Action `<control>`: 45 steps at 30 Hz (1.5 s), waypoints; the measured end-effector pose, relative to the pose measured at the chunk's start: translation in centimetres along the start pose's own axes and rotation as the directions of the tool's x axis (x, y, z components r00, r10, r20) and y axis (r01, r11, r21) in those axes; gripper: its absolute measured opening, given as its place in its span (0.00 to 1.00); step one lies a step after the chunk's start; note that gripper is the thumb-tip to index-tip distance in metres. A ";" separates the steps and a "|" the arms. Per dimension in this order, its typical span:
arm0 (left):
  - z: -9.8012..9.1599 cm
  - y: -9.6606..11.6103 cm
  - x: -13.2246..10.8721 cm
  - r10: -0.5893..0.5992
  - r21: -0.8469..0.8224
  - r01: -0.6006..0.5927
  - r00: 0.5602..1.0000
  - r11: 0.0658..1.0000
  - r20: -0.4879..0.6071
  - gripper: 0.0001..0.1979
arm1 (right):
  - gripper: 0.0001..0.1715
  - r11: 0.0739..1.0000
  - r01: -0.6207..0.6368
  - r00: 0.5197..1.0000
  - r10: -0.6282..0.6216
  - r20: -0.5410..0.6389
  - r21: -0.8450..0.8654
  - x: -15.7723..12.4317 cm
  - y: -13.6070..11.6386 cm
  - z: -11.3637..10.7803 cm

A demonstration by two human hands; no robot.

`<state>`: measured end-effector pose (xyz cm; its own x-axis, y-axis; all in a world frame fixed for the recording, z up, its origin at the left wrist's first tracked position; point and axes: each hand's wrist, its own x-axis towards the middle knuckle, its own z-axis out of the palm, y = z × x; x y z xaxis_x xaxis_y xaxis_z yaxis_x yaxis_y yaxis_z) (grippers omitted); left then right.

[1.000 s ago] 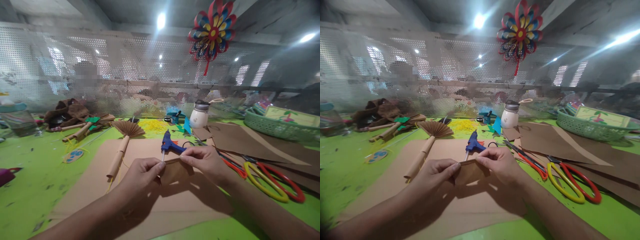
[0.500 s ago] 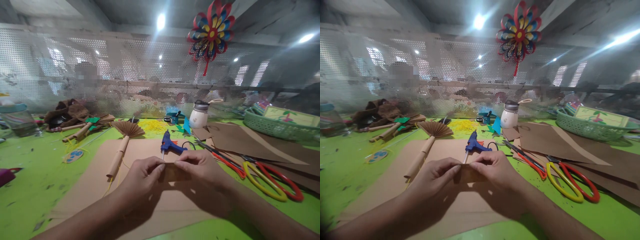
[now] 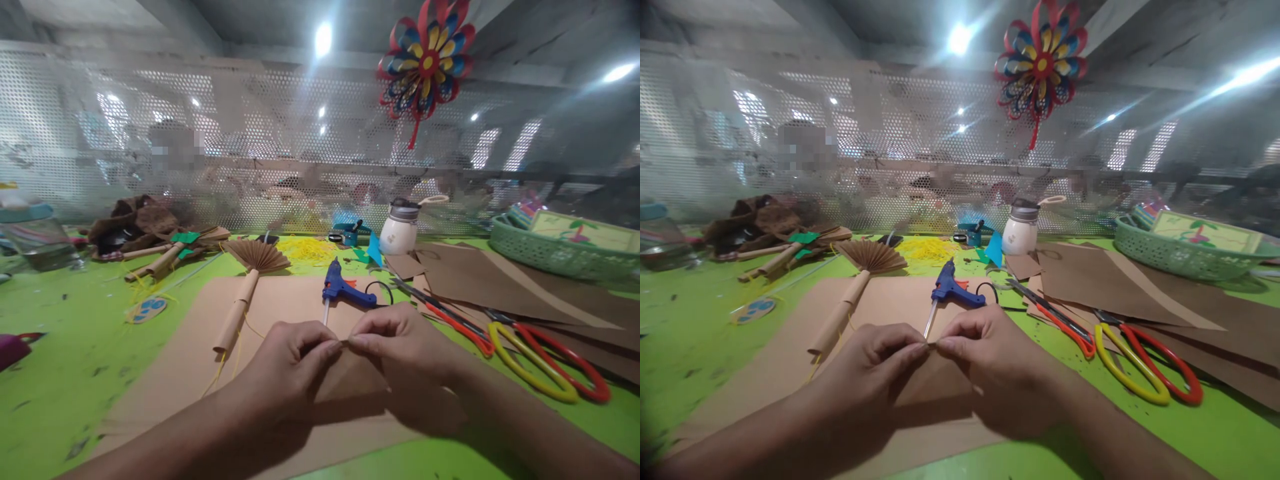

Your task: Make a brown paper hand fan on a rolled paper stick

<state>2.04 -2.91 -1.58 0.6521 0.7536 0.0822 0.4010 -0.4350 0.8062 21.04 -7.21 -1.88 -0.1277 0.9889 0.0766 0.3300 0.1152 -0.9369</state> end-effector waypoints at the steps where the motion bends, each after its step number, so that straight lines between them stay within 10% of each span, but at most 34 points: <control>1: -0.1 -0.1 0.1 0.011 0.009 -0.011 1.000 1.000 0.003 0.14 | 0.09 1.000 0.003 1.000 -0.003 0.005 -0.010 0.1 0.1 -0.2; 19: 0.0 -2.1 1.4 -0.049 -0.540 0.116 0.989 0.833 0.137 0.11 | 0.16 0.963 0.025 0.989 -0.063 0.135 0.267 0.2 0.4 -2.9; 32: 2.1 -0.3 -1.1 0.100 -0.815 0.356 0.890 0.457 0.445 0.08 | 0.03 0.933 0.266 0.937 -0.309 0.163 0.241 -1.3 -1.4 -0.7; 38: 0.5 -0.4 0.3 -0.136 -0.779 0.231 0.973 0.583 0.187 0.10 | 0.08 0.991 0.114 0.959 -0.128 0.251 0.070 -0.8 -1.3 -1.6; 45: 0.6 -0.8 0.2 -0.052 -0.307 0.083 0.993 0.948 0.109 0.06 | 0.11 0.960 0.081 0.955 0.002 0.298 -0.267 -0.4 -1.0 -0.6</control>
<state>2.27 -2.69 -2.53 0.6969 0.7168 -0.0241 0.2372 -0.1986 0.9509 21.33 -7.70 -0.81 -0.3996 0.9162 -0.0301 0.5565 0.2164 -0.8022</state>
